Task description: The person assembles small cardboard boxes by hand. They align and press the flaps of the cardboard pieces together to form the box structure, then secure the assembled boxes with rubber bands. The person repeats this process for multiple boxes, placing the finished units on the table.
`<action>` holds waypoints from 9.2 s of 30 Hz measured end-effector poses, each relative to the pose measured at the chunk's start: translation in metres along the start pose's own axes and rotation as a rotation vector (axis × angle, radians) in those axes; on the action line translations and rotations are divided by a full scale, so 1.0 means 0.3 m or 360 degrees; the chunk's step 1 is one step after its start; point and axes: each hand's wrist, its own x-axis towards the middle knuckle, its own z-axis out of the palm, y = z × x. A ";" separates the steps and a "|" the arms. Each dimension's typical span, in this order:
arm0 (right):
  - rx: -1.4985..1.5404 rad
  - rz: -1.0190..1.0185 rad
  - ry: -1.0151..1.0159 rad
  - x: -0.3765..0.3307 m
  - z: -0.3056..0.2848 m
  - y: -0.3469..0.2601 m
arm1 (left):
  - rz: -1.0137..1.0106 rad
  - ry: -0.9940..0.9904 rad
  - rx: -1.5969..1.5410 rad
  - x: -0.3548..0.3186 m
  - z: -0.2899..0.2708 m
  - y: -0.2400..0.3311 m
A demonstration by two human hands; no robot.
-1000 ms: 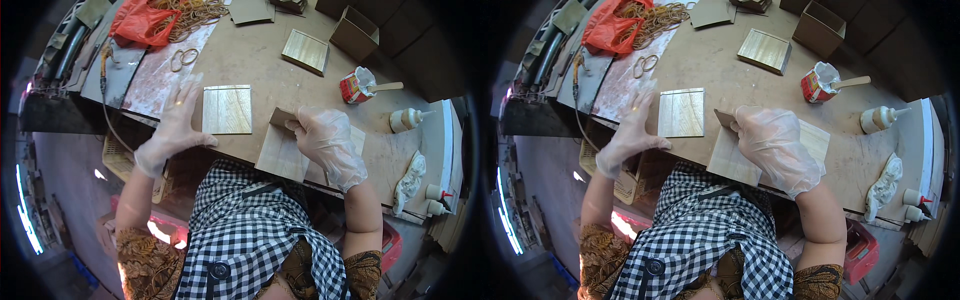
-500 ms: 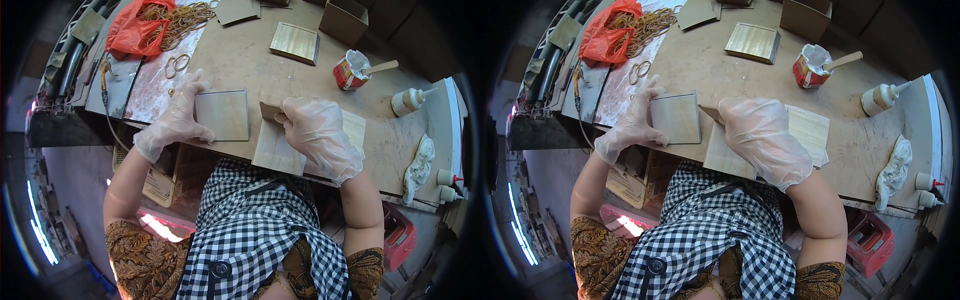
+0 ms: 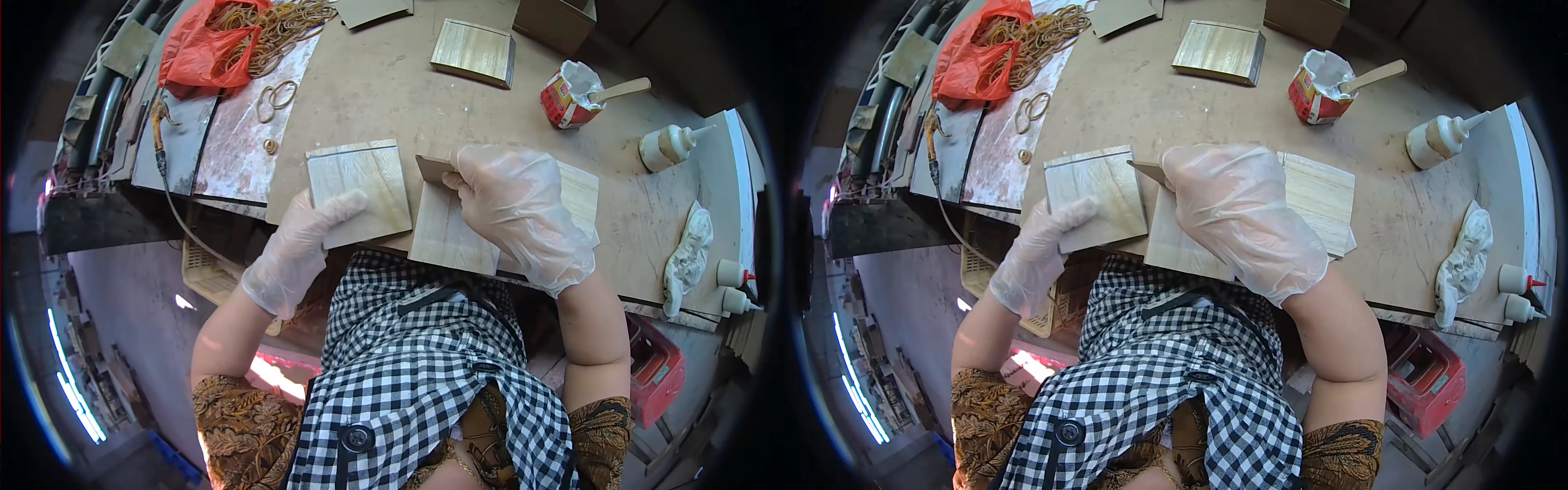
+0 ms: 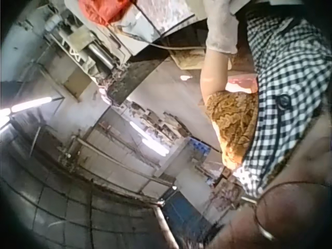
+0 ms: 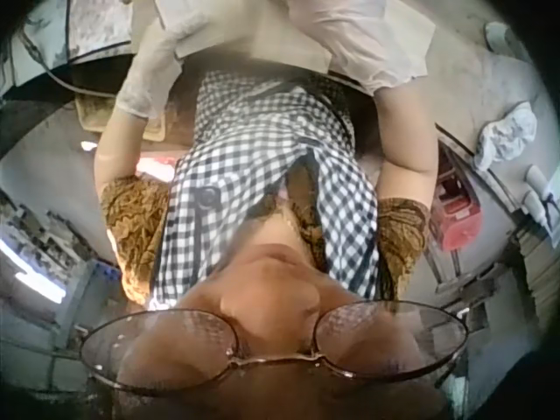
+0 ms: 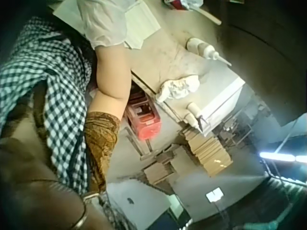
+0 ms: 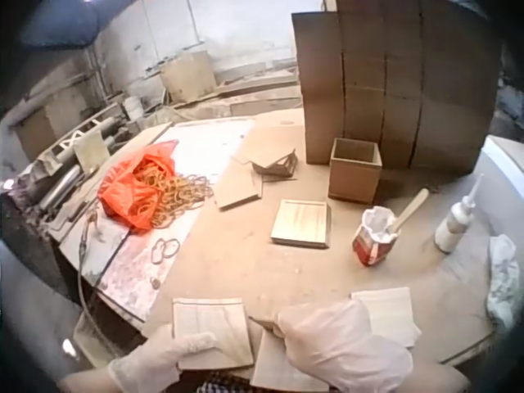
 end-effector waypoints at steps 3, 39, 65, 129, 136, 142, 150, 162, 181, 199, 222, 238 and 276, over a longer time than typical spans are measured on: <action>-0.0014 -0.0010 -0.0018 0.002 -0.003 0.002 | -0.0027 -0.0018 0.0068 -0.006 0.010 0.048; -0.0059 -0.0011 -0.0074 0.013 -0.022 -0.004 | 0.0082 -0.0221 0.0755 -0.012 0.169 0.070; -0.0037 -0.0109 0.0012 0.026 0.004 0.009 | 0.0223 0.0211 0.1888 -0.013 0.293 0.068; 0.0360 -0.0018 0.0499 -0.104 0.020 0.108 | -0.0077 -0.0407 0.1404 -0.014 0.218 0.143; 0.0353 -0.0008 0.0492 -0.103 0.025 0.108 | -0.0050 -0.0380 0.1316 -0.011 0.224 0.121; 0.0409 0.0039 0.0535 -0.100 0.023 0.094 | -0.0073 -0.0280 0.1325 -0.009 0.227 0.114; 0.0446 0.0063 0.0514 -0.104 0.026 0.105 | -0.0063 -0.0423 0.1396 0.010 0.195 0.121; 0.0336 0.0049 0.0495 -0.108 0.026 0.089 | -0.0137 -0.0330 0.1402 -0.006 0.213 0.081; 0.0518 0.0037 0.0328 0.066 0.016 0.153 | 0.0173 -0.0532 0.1126 0.055 0.163 0.230; 0.1373 0.0841 0.1607 -0.532 0.073 0.193 | 0.1725 -0.0487 0.2276 0.050 0.564 -0.088; 0.1597 0.0961 0.1835 -0.629 0.050 0.281 | 0.1351 -0.0761 0.2516 0.269 0.697 -0.042; 0.0725 0.1298 0.0634 -0.435 0.044 0.453 | 0.1225 -0.0063 0.2224 0.099 0.680 -0.225; 0.1465 0.1044 0.1248 -0.280 0.114 0.009 | 0.1315 0.0058 0.0170 0.211 0.147 -0.176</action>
